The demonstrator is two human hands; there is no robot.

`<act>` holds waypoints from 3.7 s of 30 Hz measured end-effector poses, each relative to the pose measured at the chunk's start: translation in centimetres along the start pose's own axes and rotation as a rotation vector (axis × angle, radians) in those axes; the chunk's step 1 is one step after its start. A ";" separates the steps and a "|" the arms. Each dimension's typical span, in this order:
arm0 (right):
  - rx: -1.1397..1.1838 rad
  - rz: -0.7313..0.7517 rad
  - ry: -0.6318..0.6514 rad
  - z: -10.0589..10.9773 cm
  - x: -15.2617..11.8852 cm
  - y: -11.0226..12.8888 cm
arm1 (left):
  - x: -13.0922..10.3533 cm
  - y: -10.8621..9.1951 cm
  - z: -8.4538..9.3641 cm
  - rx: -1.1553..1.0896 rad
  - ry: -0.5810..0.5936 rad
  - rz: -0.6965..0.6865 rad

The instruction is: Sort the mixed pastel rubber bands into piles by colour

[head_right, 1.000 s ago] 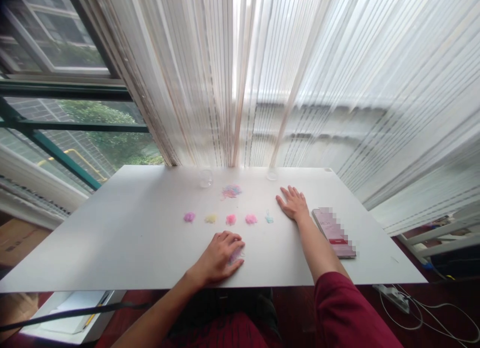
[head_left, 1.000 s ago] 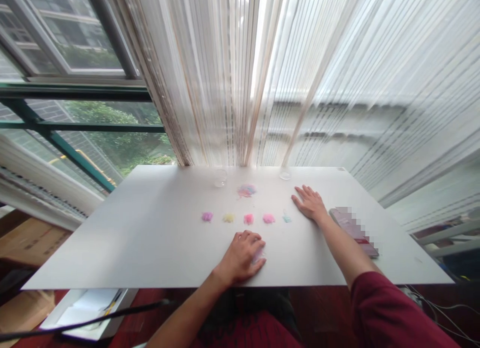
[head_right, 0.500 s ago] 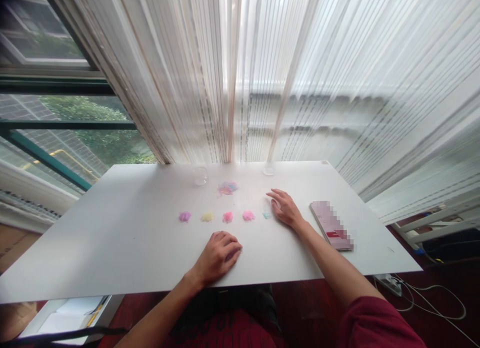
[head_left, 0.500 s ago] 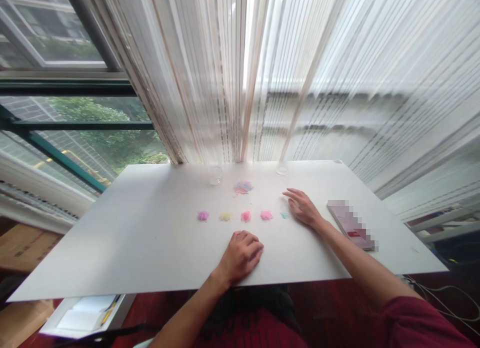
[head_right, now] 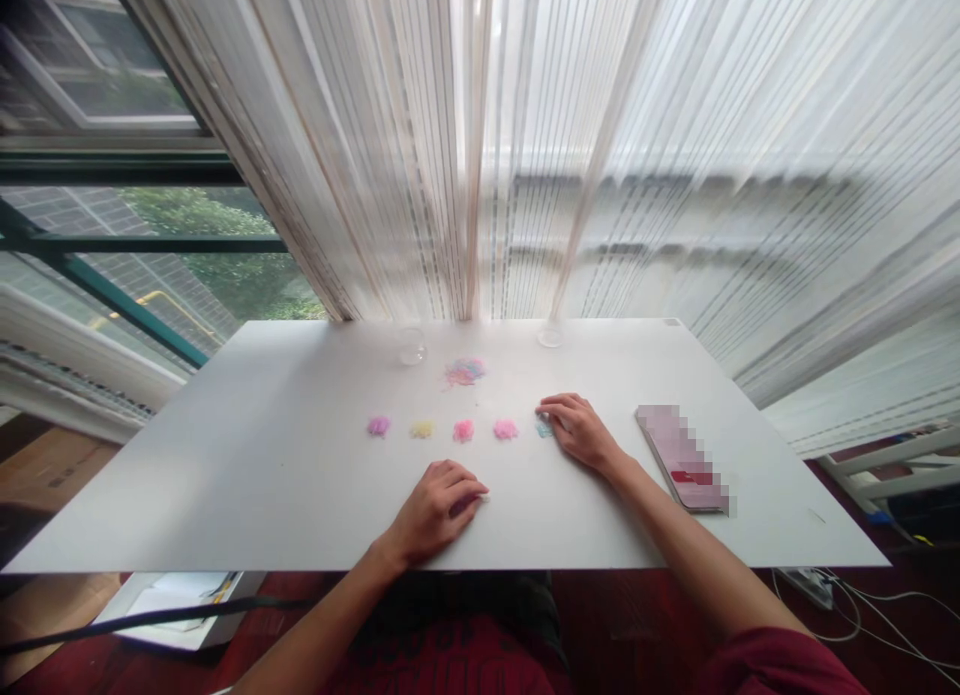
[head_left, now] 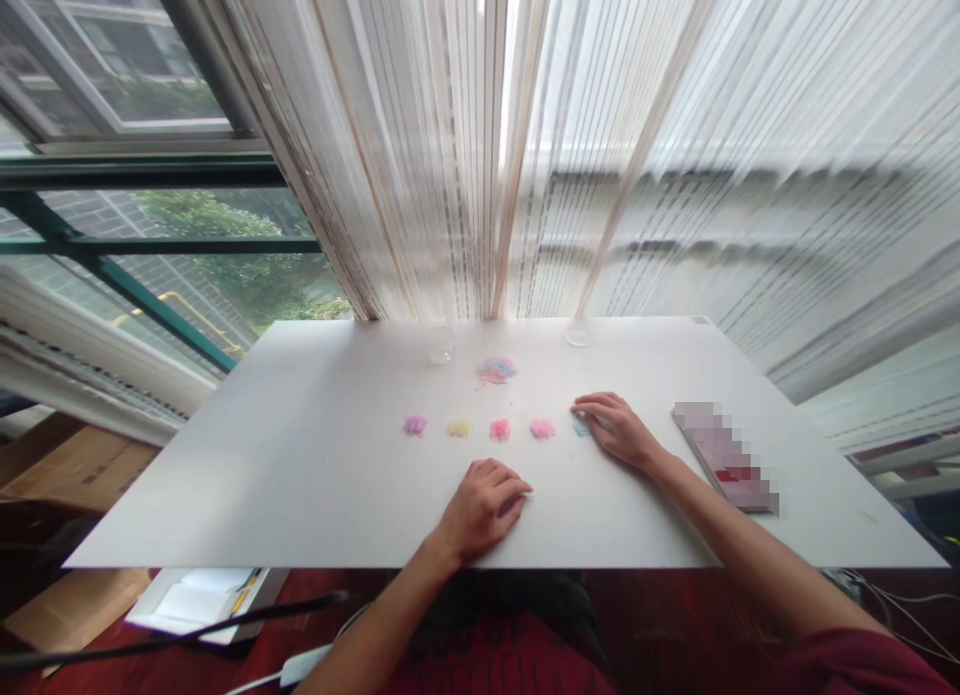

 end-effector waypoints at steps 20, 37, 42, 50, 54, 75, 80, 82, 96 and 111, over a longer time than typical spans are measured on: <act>0.065 -0.158 0.066 1.4 -0.7 0.1 | 0.1 0.0 0.0 -0.010 0.002 0.024; 0.131 -0.203 0.051 1.5 -1.3 1.0 | 0.1 -0.1 0.2 -0.018 0.010 0.041; 0.141 -0.208 0.008 1.9 -1.0 0.9 | 0.2 0.0 0.2 -0.047 0.007 0.041; 0.218 -0.060 0.036 1.2 -0.5 7.1 | 0.3 0.4 0.8 -0.121 -0.030 0.103; 0.281 0.059 0.169 -0.8 -1.1 11.6 | 0.3 0.5 0.9 -0.150 -0.034 0.110; 0.385 -0.035 0.254 -2.3 -2.2 12.2 | 0.5 0.6 1.1 -0.182 -0.063 0.125; 0.402 -0.084 0.252 -2.2 -2.1 11.8 | 0.7 0.1 1.4 -0.153 -0.069 0.098; 0.410 -0.094 0.252 -2.3 -2.0 11.8 | 0.7 0.0 1.6 -0.146 -0.089 0.088; 0.456 -0.085 0.216 -2.5 -0.8 13.3 | 0.3 0.3 2.4 -0.168 -0.191 0.088; 0.484 -0.014 0.261 -2.7 1.1 13.6 | -0.2 2.0 3.3 -0.303 -0.306 0.277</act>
Point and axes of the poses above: each hand's wrist, its own x-axis towards the middle knuckle, its own z-axis out of the back of the hand, y = z × x, the point moved 8 cm from there along x, towards the middle knuckle, and after that the axes turned 5 degrees about -x, right-handed, at the moved point
